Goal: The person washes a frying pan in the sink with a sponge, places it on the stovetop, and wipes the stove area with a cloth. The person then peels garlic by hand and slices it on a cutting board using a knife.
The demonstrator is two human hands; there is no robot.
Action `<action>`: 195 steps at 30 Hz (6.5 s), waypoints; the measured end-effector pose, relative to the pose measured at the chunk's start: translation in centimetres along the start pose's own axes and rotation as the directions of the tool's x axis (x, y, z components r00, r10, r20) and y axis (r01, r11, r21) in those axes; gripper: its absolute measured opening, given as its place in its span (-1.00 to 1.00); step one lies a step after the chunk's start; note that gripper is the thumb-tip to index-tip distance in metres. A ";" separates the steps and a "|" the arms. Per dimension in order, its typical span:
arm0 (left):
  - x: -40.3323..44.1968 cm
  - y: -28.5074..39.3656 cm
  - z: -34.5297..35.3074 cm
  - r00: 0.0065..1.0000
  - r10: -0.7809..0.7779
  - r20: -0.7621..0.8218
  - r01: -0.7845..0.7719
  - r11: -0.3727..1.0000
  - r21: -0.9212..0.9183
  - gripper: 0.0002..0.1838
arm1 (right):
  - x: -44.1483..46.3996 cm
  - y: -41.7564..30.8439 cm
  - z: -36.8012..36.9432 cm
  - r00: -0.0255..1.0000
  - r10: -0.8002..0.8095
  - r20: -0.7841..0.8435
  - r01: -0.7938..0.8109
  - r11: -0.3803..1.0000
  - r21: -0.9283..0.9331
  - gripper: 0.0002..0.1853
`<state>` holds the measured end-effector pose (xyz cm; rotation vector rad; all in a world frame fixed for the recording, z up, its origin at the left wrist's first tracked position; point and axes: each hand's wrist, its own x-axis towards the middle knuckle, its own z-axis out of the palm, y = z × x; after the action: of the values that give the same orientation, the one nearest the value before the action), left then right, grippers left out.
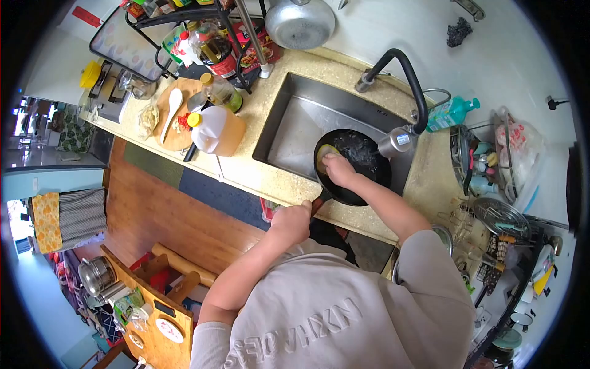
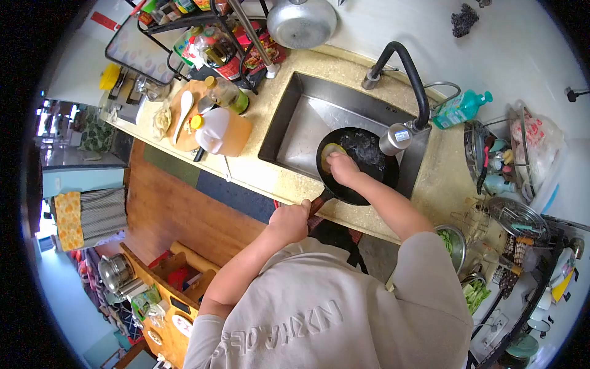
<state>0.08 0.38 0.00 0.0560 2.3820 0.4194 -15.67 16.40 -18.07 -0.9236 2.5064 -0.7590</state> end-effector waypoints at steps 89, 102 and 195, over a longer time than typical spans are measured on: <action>-0.2 -0.1 0.7 1.000 0.012 -0.022 -0.012 0.999 -0.030 -0.75 | -2.6 6.9 -3.9 0.948 0.315 0.050 -0.245 0.821 -0.516 -0.65; -0.4 -0.5 1.0 0.999 0.037 0.017 -0.036 0.999 -0.034 -0.72 | -3.7 4.6 -5.9 0.789 0.573 0.220 -0.256 -0.019 0.967 -0.60; -0.5 -0.3 1.3 1.000 0.024 -0.018 -0.025 0.996 -0.088 -0.65 | -0.2 3.5 -6.3 0.639 0.763 0.101 -0.185 0.025 0.982 -0.71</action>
<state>1.37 0.39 -0.69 0.0412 2.3780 0.5385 -20.32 21.03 -15.15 0.7395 1.6618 -2.0432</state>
